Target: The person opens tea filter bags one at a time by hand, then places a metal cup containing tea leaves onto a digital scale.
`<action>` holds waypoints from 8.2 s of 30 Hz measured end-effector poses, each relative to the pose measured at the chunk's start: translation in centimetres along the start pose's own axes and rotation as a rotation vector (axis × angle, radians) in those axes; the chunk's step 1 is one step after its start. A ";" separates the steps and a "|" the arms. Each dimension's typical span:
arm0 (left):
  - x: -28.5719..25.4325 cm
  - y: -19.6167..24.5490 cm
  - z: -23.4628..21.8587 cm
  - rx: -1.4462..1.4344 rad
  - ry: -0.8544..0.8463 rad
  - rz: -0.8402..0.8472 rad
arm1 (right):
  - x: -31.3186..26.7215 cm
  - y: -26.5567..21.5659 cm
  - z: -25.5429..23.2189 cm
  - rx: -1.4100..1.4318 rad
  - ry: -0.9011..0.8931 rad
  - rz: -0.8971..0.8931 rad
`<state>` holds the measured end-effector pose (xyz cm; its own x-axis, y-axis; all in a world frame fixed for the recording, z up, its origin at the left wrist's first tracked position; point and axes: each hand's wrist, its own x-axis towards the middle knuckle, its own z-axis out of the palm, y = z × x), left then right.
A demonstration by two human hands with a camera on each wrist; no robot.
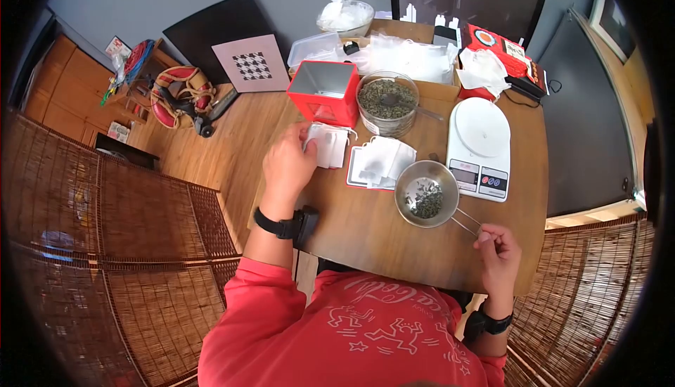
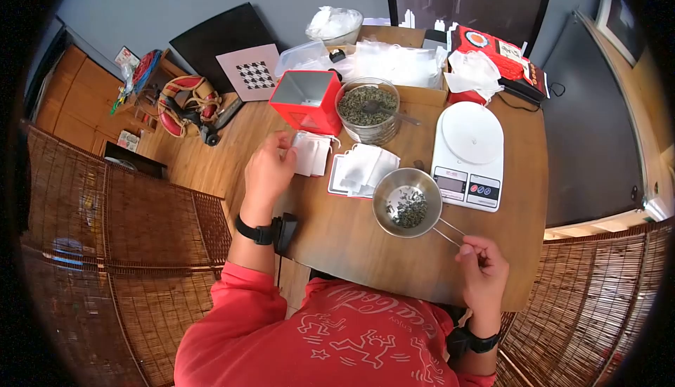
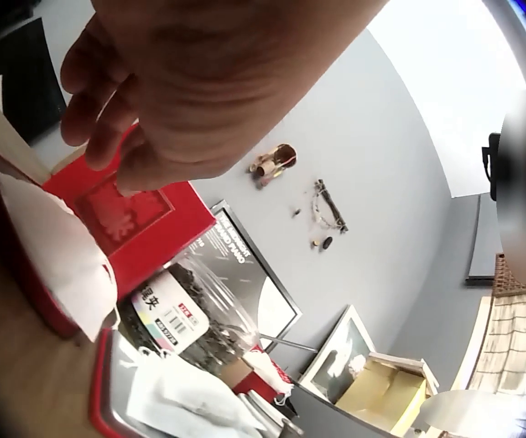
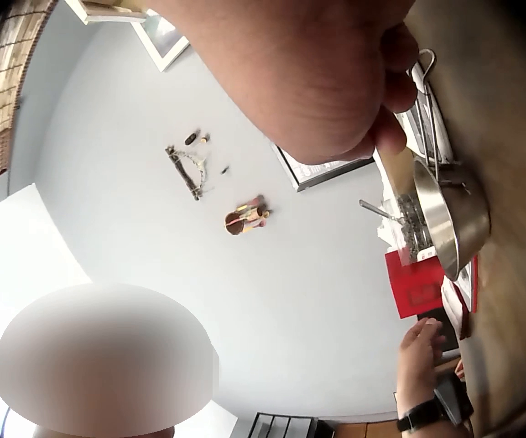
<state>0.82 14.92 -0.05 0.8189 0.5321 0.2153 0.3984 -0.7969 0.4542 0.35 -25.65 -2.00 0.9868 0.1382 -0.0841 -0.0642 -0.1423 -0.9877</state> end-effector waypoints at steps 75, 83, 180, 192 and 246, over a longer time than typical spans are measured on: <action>-5.4 6.4 0.2 -0.821 -0.135 0.257 | 0.6 -0.3 2.5 0.004 -0.083 -0.045; -8.4 10.7 3.3 -0.996 -0.447 0.239 | 1.8 -2.7 5.4 -0.061 -0.077 -0.194; -2.6 7.4 3.2 0.001 -0.120 0.370 | -0.9 0.6 -0.9 0.114 -0.047 -0.012; -10.6 11.7 3.8 -1.265 -0.527 0.027 | 1.2 -1.1 5.6 0.216 -0.122 -0.108; -9.6 9.9 5.5 -1.261 -0.781 -0.234 | 2.5 -0.8 6.2 -0.136 -0.102 -0.065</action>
<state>-0.84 0.31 -2.39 0.9591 0.0029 -0.2832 0.2726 0.2614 0.9259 1.96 -19.14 -2.24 0.9675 0.2494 -0.0406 0.0266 -0.2603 -0.9652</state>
